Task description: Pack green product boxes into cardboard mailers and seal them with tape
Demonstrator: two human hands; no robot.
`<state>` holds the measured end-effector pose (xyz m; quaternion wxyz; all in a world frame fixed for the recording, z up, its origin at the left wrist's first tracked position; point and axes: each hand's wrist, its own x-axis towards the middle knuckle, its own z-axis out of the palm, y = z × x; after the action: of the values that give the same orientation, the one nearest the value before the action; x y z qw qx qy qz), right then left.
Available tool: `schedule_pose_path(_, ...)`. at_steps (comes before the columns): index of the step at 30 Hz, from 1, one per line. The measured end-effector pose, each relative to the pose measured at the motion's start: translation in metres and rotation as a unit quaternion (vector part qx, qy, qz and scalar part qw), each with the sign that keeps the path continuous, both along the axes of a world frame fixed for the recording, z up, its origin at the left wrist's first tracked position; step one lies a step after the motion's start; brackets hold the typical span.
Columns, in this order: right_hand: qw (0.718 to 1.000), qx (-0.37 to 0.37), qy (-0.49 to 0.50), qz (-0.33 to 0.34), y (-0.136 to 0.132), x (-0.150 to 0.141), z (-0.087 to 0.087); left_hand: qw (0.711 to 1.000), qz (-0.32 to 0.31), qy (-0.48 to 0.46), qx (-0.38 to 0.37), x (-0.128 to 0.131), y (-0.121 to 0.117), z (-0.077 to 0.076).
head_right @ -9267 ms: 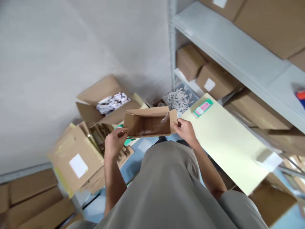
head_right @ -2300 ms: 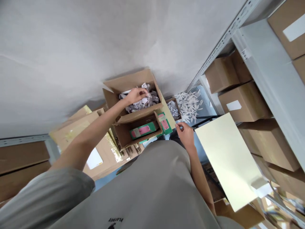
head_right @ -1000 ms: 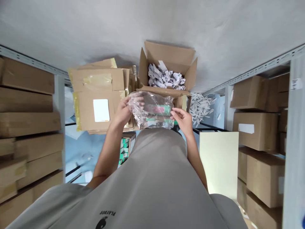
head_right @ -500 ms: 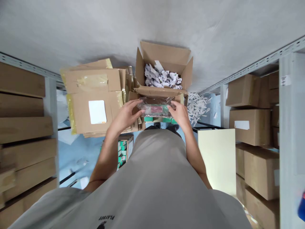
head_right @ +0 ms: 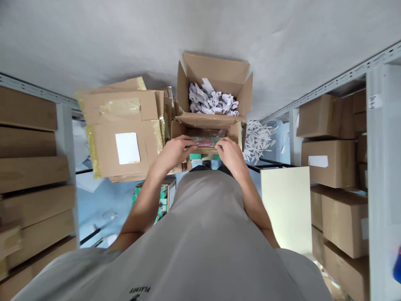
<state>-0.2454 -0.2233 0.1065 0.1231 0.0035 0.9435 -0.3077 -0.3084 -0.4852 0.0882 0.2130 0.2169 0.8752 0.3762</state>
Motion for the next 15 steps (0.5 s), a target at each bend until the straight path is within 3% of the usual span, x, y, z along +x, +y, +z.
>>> schedule_pose_path(3, 0.998, 0.030, -0.036, 0.034, -0.006, -0.006, 0.003, 0.998, -0.042, -0.019, -0.035, 0.000, 0.001, 0.002)
schedule_pose_path(9, 0.987, 0.095, -0.116, 0.063, -0.011, 0.004, 0.011, 0.975, -0.113, -0.052, -0.186, 0.013, 0.011, 0.014)
schedule_pose_path(12, 0.998, 0.068, -0.015, 0.010, -0.006, 0.015, 0.009, 0.986, -0.070, 0.009, -0.150, 0.023, 0.012, 0.017)
schedule_pose_path(15, 0.982, 0.064, 0.138, -0.111, 0.007, 0.029, 0.002, 0.988, 0.064, 0.117, -0.073, 0.031, 0.002, 0.017)
